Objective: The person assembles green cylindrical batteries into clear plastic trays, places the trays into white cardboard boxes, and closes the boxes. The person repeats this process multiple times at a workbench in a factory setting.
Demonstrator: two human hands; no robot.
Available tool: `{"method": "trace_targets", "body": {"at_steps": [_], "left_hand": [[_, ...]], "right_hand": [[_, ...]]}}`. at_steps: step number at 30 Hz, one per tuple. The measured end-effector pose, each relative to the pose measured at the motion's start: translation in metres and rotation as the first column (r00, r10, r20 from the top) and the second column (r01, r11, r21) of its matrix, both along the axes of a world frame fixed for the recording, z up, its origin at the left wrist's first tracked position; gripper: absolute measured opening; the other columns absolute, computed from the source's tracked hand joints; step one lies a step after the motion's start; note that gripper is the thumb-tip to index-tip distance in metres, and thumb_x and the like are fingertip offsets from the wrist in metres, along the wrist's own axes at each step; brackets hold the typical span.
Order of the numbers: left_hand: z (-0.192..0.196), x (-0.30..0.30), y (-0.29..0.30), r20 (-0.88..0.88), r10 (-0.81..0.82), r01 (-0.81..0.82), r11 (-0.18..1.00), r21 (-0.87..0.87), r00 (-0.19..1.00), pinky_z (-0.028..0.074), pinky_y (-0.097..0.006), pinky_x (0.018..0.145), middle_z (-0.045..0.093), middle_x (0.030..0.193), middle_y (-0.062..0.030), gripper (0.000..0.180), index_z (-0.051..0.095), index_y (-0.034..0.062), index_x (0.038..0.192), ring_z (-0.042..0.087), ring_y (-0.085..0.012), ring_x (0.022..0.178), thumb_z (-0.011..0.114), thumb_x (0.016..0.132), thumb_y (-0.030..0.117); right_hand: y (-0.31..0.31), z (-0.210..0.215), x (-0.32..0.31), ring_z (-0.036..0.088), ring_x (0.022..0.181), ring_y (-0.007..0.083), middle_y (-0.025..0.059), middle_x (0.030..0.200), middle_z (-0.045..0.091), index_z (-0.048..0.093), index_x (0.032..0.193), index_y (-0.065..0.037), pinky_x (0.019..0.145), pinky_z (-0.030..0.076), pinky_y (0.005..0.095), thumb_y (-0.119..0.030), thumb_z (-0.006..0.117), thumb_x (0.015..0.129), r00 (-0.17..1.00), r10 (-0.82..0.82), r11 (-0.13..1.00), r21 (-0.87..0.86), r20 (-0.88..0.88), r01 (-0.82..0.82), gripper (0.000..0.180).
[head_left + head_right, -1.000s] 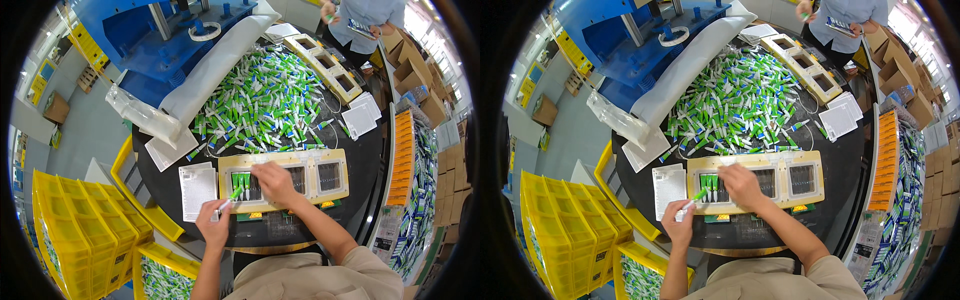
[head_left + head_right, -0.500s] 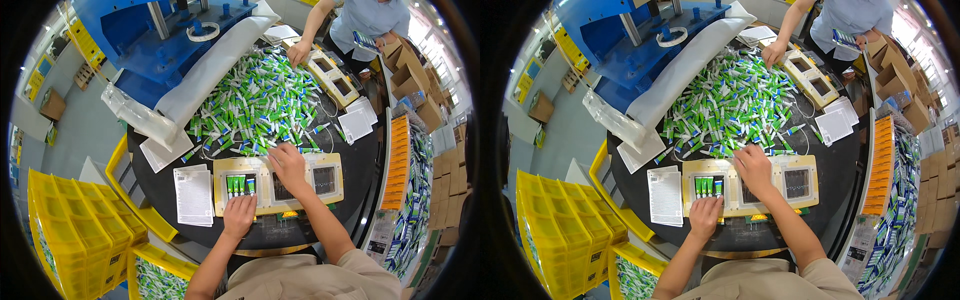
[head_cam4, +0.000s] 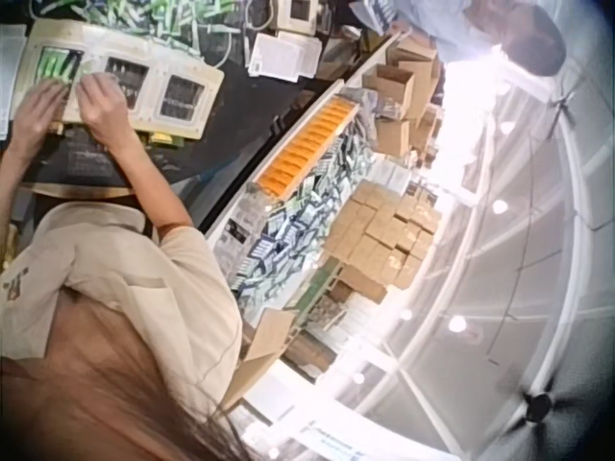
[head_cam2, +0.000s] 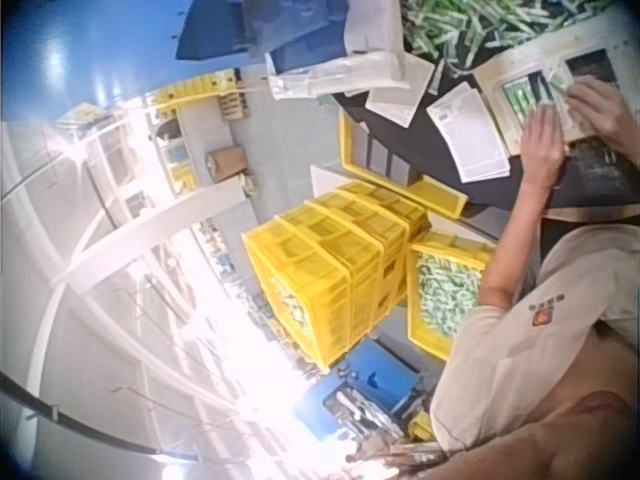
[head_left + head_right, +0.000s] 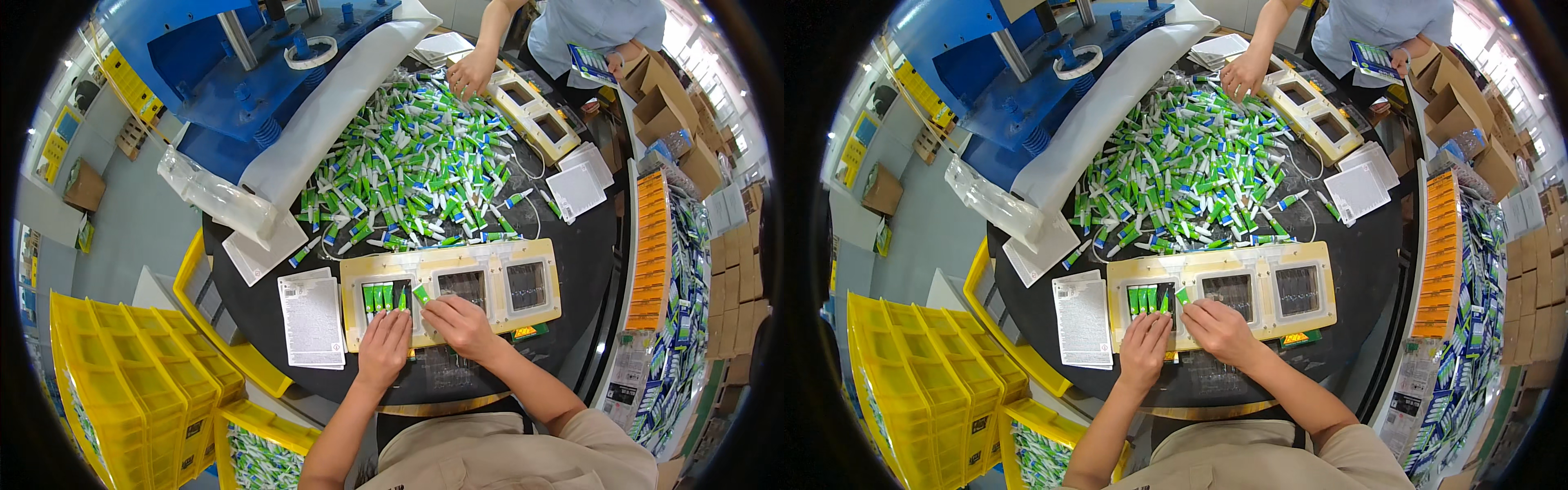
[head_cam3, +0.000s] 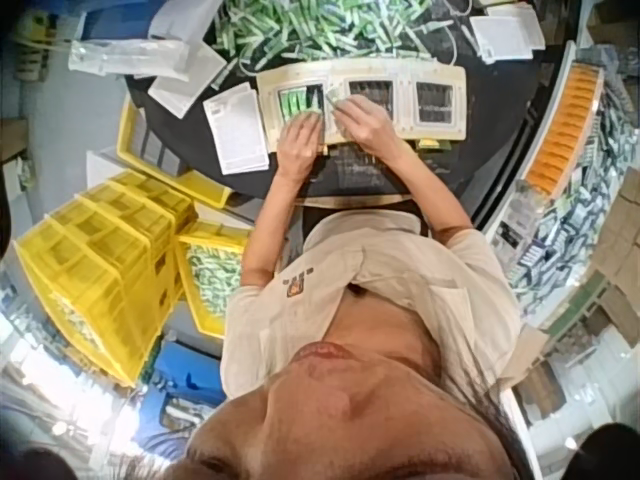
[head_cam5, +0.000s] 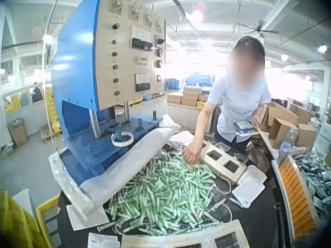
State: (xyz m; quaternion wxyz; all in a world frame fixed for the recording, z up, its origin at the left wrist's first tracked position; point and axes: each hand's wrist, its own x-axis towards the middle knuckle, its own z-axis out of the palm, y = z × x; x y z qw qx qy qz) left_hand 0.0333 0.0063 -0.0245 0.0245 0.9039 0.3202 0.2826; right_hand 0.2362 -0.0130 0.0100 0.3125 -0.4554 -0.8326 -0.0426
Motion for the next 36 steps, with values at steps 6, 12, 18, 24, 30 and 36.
{"method": "trace_targets", "body": {"at_steps": [6,12,18,24,30,36], "left_hand": [[-0.007,-0.001,0.002,-0.019,-0.011,0.009,0.996,-0.088,1.0,0.044,-0.049,0.109,0.068,0.123,-0.0142,0.035,0.068,-0.0036,0.116,0.062,-0.03,0.119,0.061,0.084,0.008],[-0.01,-0.008,-0.004,-0.007,0.024,-0.025,0.988,-0.15,1.0,0.04,-0.052,0.114,0.066,0.129,-0.0146,0.034,0.067,-0.0022,0.12,0.062,-0.0276,0.124,0.064,0.087,0.005],[-0.015,-0.013,-0.004,0.017,-0.004,0.007,0.977,-0.213,1.0,0.038,-0.055,0.115,0.066,0.131,-0.0139,0.035,0.066,-0.0012,0.122,0.062,-0.0283,0.126,0.065,0.088,0.004],[-0.01,-0.019,-0.002,0.008,0.05,-0.047,0.971,-0.235,0.999,0.031,-0.058,0.118,0.06,0.141,-0.0139,0.043,0.059,0.0008,0.133,0.057,-0.0302,0.132,0.067,0.093,0.014],[-0.006,-0.02,0.003,-0.122,0.037,-0.073,0.947,-0.313,0.992,0.025,-0.059,0.121,0.053,0.149,-0.0126,0.049,0.057,0.0015,0.136,0.049,-0.0297,0.139,0.068,0.095,0.025],[0.002,-0.024,0.021,-0.045,0.021,-0.034,0.946,-0.323,0.999,0.025,-0.059,0.121,0.057,0.144,-0.0126,0.046,0.058,0.0043,0.134,0.053,-0.0299,0.135,0.07,0.092,0.021]], "right_hand": [[0.002,-0.016,-0.007,0.064,0.1,0.0255,0.0124,0.107,0.065,0.069,0.1,0.005,0.079,0.056,0.0333,-0.009,0.065,0.074,0.997,0.037,0.999,-0.009,0.071,-0.037,0.03],[0.001,-0.029,-0.013,0.064,0.104,0.0277,0.0146,0.111,0.065,0.067,0.106,0.007,0.083,0.056,0.0337,-0.009,0.064,0.076,0.998,0.029,0.995,-0.092,0.061,-0.023,0.034],[-0.005,-0.027,-0.023,0.064,0.106,0.0294,0.0152,0.116,0.065,0.066,0.115,0.006,0.092,0.054,0.0385,-0.011,0.067,0.084,0.998,0.012,0.977,-0.211,-0.069,-0.027,0.036],[0.002,-0.023,-0.018,0.06,0.121,0.0315,0.0148,0.133,0.062,0.064,0.124,0.001,0.106,0.046,0.0447,-0.018,0.07,0.09,0.996,-0.076,0.967,-0.247,-0.049,0.061,0.039],[0.013,-0.026,-0.024,0.055,0.13,0.031,0.0141,0.137,0.06,0.063,0.127,-0.002,0.114,0.039,0.0496,-0.024,0.069,0.092,0.988,-0.11,0.96,-0.247,0.106,0.133,0.042],[0.061,-0.018,0.002,0.066,0.099,0.0307,0.0114,0.106,0.07,0.07,0.104,-0.003,0.087,0.053,0.0422,-0.018,0.072,0.089,0.924,-0.342,0.936,-0.151,-0.172,0.318,0.022]]}}
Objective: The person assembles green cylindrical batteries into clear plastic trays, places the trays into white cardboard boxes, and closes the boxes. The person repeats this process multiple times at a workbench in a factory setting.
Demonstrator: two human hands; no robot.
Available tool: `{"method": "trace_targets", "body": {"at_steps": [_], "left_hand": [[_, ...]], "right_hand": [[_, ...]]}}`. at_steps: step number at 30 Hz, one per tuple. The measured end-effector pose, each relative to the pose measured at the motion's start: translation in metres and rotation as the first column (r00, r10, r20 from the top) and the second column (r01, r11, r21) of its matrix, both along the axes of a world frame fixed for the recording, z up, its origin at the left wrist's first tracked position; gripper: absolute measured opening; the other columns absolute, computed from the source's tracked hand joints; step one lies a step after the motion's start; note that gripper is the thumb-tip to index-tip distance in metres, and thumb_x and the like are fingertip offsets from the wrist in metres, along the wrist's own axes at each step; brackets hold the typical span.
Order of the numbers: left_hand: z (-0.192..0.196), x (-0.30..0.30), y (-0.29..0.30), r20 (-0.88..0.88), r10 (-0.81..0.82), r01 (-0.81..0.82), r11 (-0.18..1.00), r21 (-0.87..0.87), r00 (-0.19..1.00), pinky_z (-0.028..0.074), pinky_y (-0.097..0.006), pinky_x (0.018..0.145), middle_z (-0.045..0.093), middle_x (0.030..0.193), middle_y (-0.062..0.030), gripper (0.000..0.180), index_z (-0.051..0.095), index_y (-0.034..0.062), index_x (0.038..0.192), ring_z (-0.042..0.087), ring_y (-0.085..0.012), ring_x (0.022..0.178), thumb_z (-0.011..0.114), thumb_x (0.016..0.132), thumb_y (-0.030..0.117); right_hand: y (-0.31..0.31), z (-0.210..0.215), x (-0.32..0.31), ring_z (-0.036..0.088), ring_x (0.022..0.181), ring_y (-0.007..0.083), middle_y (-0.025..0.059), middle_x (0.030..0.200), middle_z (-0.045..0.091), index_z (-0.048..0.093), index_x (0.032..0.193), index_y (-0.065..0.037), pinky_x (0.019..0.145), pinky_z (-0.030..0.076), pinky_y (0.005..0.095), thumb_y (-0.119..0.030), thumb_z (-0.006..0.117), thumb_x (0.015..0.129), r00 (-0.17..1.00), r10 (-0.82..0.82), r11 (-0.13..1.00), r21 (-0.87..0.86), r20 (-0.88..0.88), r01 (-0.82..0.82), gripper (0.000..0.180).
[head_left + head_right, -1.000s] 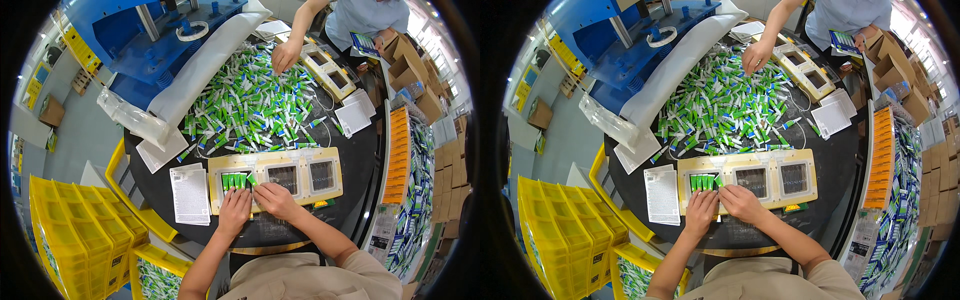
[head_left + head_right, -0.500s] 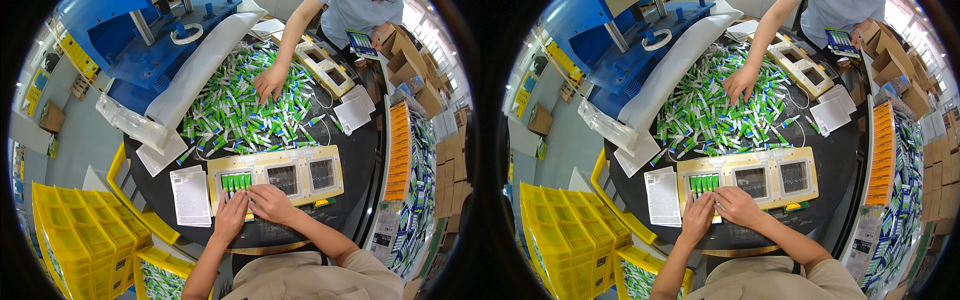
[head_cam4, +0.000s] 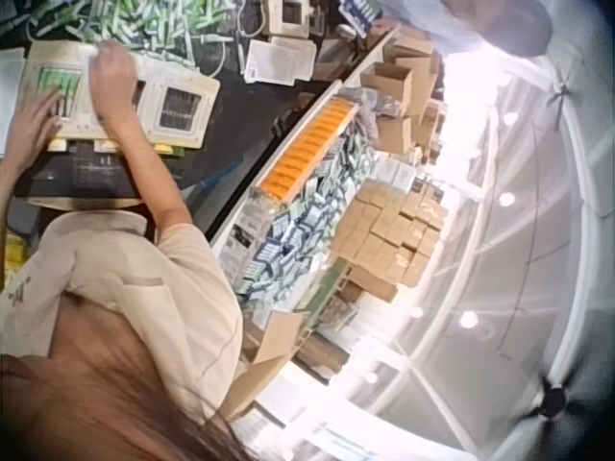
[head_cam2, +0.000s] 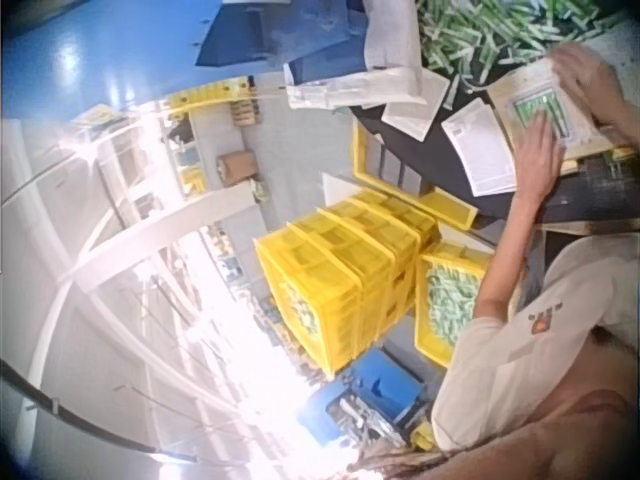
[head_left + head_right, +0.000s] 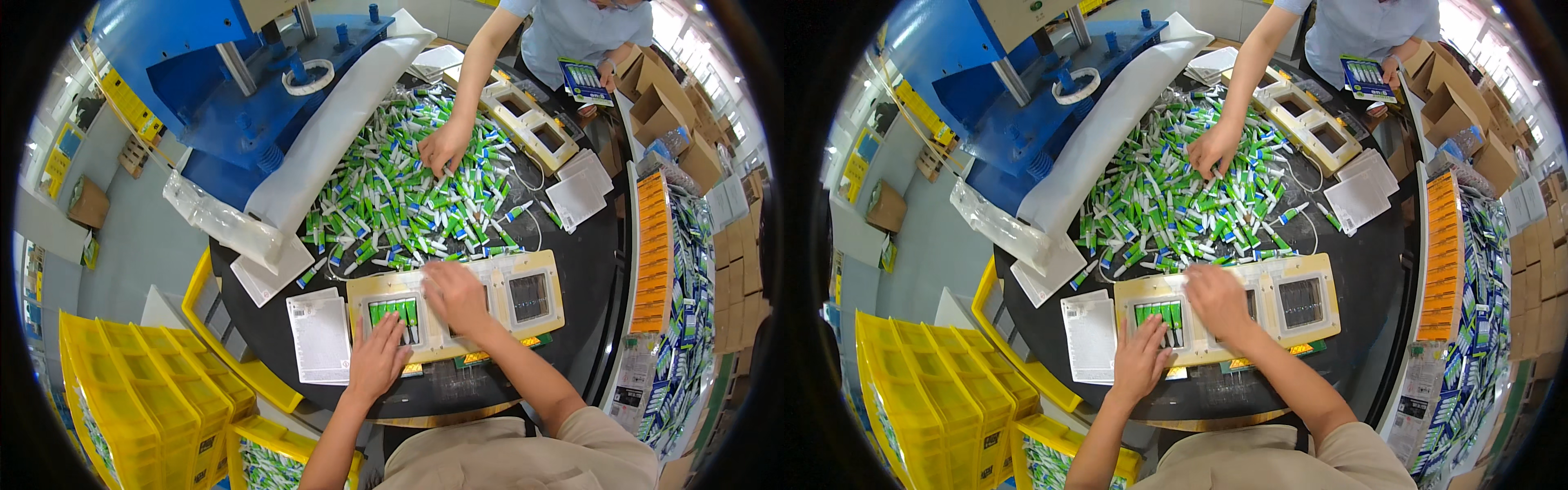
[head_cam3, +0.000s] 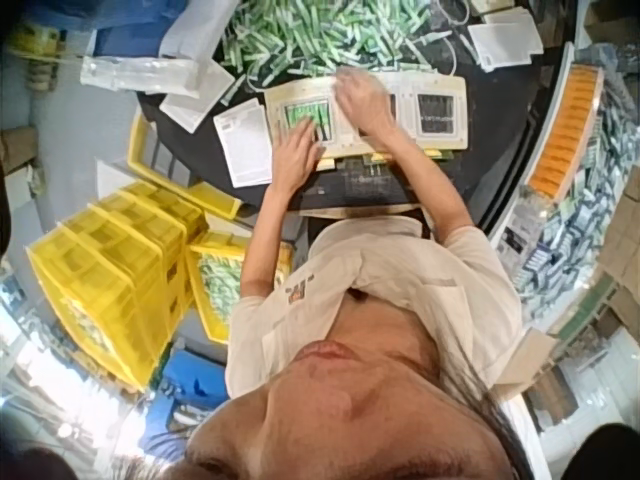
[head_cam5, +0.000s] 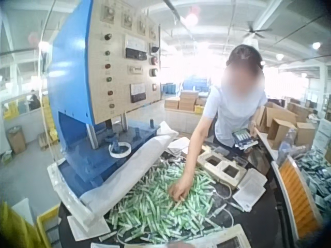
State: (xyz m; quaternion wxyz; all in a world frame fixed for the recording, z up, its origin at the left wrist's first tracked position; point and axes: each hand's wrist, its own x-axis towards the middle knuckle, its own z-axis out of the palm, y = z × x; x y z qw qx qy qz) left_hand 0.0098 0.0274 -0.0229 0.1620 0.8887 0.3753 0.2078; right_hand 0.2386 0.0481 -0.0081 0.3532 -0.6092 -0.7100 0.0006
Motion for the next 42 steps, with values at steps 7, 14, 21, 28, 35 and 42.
{"method": "trace_targets", "body": {"at_steps": [7,14,21,28,35,42], "left_hand": [[-0.009,0.028,0.137,-0.087,0.346,-0.315,0.915,0.252,0.934,0.048,-0.044,0.085,0.064,0.102,-0.009,0.028,0.066,0.006,0.106,0.063,-0.029,0.099,0.077,0.084,0.021],[-0.015,0.016,0.167,-0.179,0.229,-0.225,0.973,0.046,0.957,0.05,-0.045,0.084,0.066,0.102,-0.0115,0.021,0.07,0.0058,0.094,0.065,-0.0309,0.1,0.077,0.083,0.022],[0.013,0.012,0.083,0.394,0.419,-0.257,0.879,-0.402,0.818,0.052,-0.032,0.08,0.063,0.098,-0.0122,0.02,0.07,-0.0019,0.11,0.065,-0.024,0.09,0.07,0.09,0.004],[0.013,0.024,0.014,0.51,0.609,-0.116,0.704,-0.701,0.608,0.051,-0.026,0.087,0.066,0.103,-0.0071,0.019,0.069,-0.0036,0.11,0.064,-0.0142,0.096,0.072,0.092,0.002],[0.013,0.034,-0.01,0.479,0.643,-0.087,0.646,-0.759,0.597,0.052,-0.023,0.077,0.069,0.098,-0.0047,0.019,0.072,-0.002,0.11,0.065,-0.0089,0.083,0.075,0.092,0.005],[0.021,0.051,-0.018,0.438,0.762,-0.024,0.509,-0.86,0.477,0.05,-0.025,0.079,0.071,0.089,-0.005,0.018,0.074,0.0005,0.112,0.066,-0.0102,0.082,0.07,0.097,0.01]], "right_hand": [[0.103,-0.021,0.004,0.066,0.087,0.0328,0.0115,0.09,0.067,0.071,0.093,-0.005,0.071,0.053,0.0447,-0.026,0.074,0.088,0.949,-0.246,0.884,-0.356,0.196,0.303,0.021],[0.004,-0.002,0.049,0.058,0.097,0.0314,0.0124,0.093,0.064,0.072,0.111,-0.004,0.079,0.051,0.0421,-0.012,0.069,0.091,0.964,-0.229,0.96,-0.194,-0.135,0.201,0.022],[-0.082,-0.006,0.026,0.063,0.086,0.0281,0.0116,0.097,0.065,0.07,0.106,0.003,0.073,0.055,0.0349,0.0,0.067,0.078,0.994,-0.076,0.997,-0.007,0.082,0.077,0.028],[-0.085,-0.017,0.001,0.059,0.104,0.0298,0.0151,0.117,0.062,0.065,0.115,0.004,0.083,0.053,0.038,-0.012,0.07,0.081,0.991,-0.061,0.987,-0.143,0.117,0.077,0.038],[-0.021,-0.001,0.031,0.064,0.091,0.0351,0.0149,0.103,0.07,0.072,0.101,-0.002,0.079,0.053,0.0442,-0.024,0.072,0.089,0.955,-0.25,0.964,-0.137,-0.16,0.229,0.025],[0.095,-0.037,0.046,0.071,0.079,0.0367,0.0183,0.081,0.071,0.075,0.087,-0.001,0.07,0.054,0.0445,-0.036,0.074,0.088,0.869,-0.485,0.771,-0.421,0.095,0.477,0.035]]}}
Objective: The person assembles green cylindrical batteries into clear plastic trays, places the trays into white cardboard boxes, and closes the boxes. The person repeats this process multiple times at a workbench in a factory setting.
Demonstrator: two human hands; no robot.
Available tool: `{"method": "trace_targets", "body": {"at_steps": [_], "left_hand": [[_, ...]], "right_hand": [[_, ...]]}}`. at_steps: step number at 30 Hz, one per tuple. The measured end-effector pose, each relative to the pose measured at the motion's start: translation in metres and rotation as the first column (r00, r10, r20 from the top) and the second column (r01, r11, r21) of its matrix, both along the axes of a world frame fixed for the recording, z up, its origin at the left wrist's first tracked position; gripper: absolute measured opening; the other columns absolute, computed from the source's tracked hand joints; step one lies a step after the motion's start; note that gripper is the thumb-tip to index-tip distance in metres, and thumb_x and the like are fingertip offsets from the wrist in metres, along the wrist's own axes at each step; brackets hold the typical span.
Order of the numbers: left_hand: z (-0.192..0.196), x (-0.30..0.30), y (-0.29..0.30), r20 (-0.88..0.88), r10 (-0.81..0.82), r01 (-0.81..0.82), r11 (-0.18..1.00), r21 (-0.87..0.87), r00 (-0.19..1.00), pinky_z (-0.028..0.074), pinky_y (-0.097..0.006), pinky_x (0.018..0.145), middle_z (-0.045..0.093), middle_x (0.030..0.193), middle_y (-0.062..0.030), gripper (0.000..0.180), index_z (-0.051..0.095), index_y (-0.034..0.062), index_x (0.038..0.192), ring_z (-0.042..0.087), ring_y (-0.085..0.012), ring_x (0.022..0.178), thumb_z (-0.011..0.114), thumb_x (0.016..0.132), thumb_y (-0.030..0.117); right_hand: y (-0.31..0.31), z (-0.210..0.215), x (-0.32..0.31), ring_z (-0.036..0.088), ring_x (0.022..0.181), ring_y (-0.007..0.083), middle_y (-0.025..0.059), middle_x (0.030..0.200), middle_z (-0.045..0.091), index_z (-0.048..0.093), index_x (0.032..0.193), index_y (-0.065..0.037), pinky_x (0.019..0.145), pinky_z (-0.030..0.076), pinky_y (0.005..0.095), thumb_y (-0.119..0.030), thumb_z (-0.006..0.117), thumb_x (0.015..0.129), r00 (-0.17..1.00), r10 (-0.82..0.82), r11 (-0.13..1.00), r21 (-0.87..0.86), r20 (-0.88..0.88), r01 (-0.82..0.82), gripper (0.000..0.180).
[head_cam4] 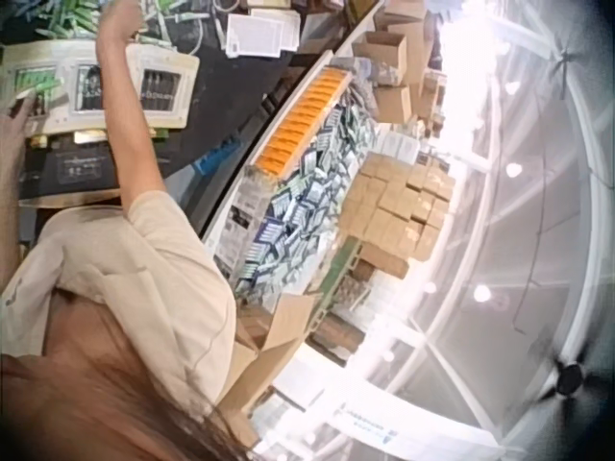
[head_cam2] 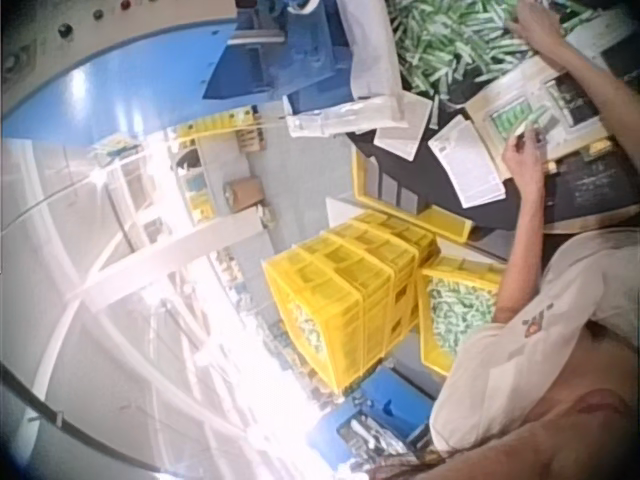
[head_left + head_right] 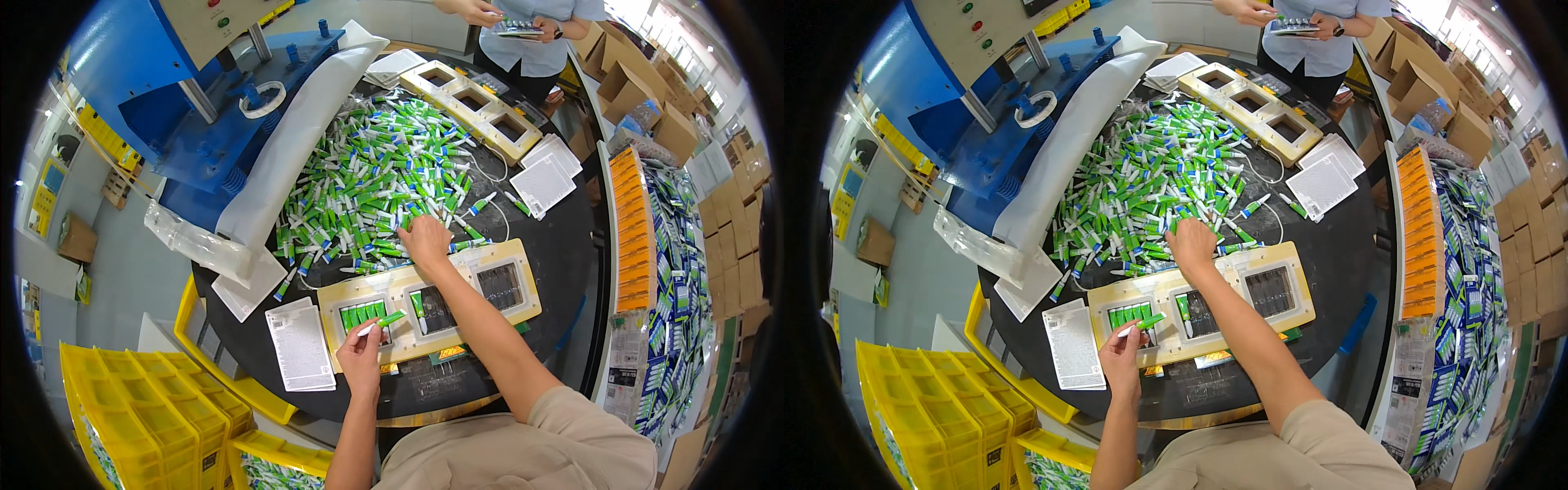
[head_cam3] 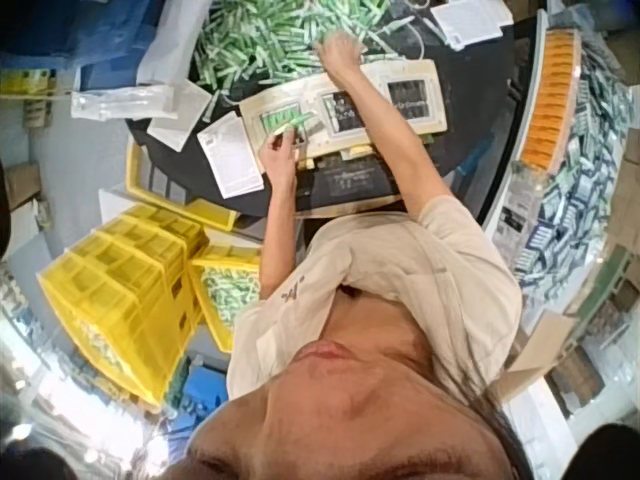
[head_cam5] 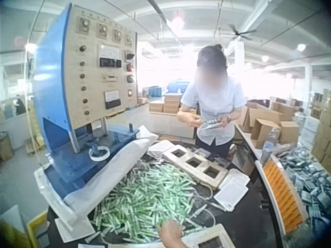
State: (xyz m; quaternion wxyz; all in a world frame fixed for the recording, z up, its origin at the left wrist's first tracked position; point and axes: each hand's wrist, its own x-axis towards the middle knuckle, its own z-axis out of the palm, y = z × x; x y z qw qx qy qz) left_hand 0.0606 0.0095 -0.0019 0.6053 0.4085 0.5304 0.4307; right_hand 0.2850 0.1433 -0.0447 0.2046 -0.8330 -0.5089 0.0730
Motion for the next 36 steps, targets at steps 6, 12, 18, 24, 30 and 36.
{"method": "trace_targets", "body": {"at_steps": [6,12,18,24,30,36], "left_hand": [[0.004,0.025,-0.013,-0.43,0.031,0.242,0.79,0.563,0.902,0.051,-0.032,0.078,0.069,0.093,-0.008,0.019,0.077,0.0036,0.103,0.066,-0.02,0.088,0.08,0.085,0.008],[-0.017,0.058,-0.01,-0.663,0.374,0.566,0.345,0.748,0.648,0.05,-0.039,0.089,0.069,0.092,-0.0014,0.019,0.074,0.0092,0.096,0.066,-0.0191,0.088,0.082,0.082,0.019],[-0.035,0.071,0.0,-0.673,0.396,0.584,0.335,0.739,0.624,0.049,-0.042,0.088,0.069,0.095,-0.003,0.021,0.071,0.009,0.092,0.065,-0.0235,0.087,0.082,0.079,0.021],[-0.03,0.059,-0.008,-0.801,0.208,0.689,0.419,0.591,0.561,0.04,-0.05,0.111,0.067,0.123,-0.0078,0.042,0.07,0.0077,0.117,0.064,-0.0261,0.112,0.08,0.08,0.026],[-0.03,0.044,-0.008,-0.889,0.058,0.821,0.361,0.442,0.454,0.027,-0.059,0.12,0.061,0.141,-0.0075,0.049,0.066,0.0052,0.129,0.054,-0.0262,0.135,0.071,0.089,0.032],[-0.026,0.044,0.009,-0.881,0.038,0.808,0.381,0.45,0.472,0.025,-0.057,0.121,0.062,0.138,-0.0094,0.042,0.065,0.0052,0.128,0.055,-0.0266,0.132,0.067,0.093,0.028]], "right_hand": [[-0.054,0.012,0.03,0.062,0.07,0.0117,0.0067,0.087,0.067,0.069,0.116,0.0,0.066,0.052,0.0291,-0.021,0.064,0.098,0.594,0.087,0.916,0.298,-0.8,0.267,0.028],[-0.183,0.038,0.032,0.065,0.077,0.027,0.0149,0.091,0.063,0.068,0.116,0.0,0.067,0.053,0.0358,-0.012,0.066,0.094,0.871,0.205,0.95,0.305,-0.447,-0.068,0.025],[-0.211,0.028,-0.006,0.066,0.079,0.027,0.0096,0.087,0.064,0.072,0.105,-0.002,0.065,0.054,0.0367,-0.007,0.074,0.084,0.951,0.304,0.868,0.398,0.05,-0.298,0.021],[-0.192,0.014,-0.012,0.066,0.08,0.0277,0.0101,0.088,0.065,0.072,0.105,0.001,0.068,0.054,0.0375,-0.008,0.075,0.083,0.943,0.319,0.845,0.42,0.1,-0.33,0.024],[-0.19,0.012,-0.022,0.065,0.084,0.0286,0.0112,0.092,0.065,0.071,0.104,0.0,0.072,0.055,0.0395,-0.008,0.073,0.083,0.935,0.334,0.871,0.34,0.123,-0.355,0.022],[-0.146,0.032,0.009,0.064,0.089,0.0334,0.0134,0.095,0.065,0.067,0.095,-0.001,0.074,0.054,0.0442,-0.006,0.069,0.086,0.961,0.277,0.868,0.424,0.021,-0.26,0.011]]}}
